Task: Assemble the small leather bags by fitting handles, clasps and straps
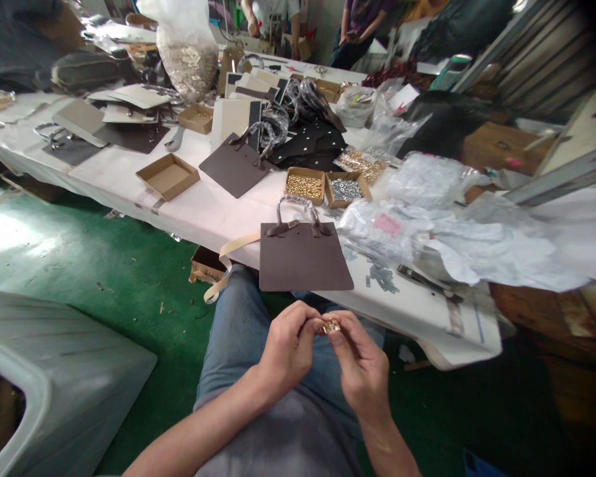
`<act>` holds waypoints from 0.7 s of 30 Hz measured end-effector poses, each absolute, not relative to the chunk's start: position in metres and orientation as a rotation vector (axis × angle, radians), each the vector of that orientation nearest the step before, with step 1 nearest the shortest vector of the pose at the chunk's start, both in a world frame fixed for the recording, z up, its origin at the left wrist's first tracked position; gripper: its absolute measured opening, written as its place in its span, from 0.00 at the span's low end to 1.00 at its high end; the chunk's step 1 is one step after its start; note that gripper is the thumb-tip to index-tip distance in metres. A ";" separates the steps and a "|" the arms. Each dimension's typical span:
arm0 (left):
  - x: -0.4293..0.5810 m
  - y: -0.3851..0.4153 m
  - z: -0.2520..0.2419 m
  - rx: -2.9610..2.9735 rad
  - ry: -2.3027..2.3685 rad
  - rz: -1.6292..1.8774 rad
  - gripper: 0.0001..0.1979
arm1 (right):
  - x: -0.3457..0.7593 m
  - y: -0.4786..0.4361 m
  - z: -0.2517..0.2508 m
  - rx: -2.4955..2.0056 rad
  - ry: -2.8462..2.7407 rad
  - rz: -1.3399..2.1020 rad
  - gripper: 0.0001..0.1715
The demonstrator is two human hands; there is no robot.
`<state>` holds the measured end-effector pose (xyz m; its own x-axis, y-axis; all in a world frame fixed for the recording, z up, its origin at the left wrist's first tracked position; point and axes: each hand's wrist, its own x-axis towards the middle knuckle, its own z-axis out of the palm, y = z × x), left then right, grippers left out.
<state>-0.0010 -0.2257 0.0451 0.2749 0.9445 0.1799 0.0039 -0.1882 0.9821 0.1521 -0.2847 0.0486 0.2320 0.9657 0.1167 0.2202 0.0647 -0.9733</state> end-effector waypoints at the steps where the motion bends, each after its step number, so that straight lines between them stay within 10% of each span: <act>1: 0.001 -0.227 0.045 1.487 0.946 1.126 0.13 | 0.152 -0.284 0.049 -1.399 -1.216 0.842 0.10; 21: -0.006 -0.231 0.040 1.479 0.852 1.223 0.08 | 0.159 -0.277 0.032 -1.130 -0.876 1.073 0.13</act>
<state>-0.0058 -0.2309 0.0403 0.2418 0.9328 0.2674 -0.0732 -0.2573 0.9636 0.1590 -0.2771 0.0317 0.2705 0.9626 0.0175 -0.2094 0.0765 -0.9748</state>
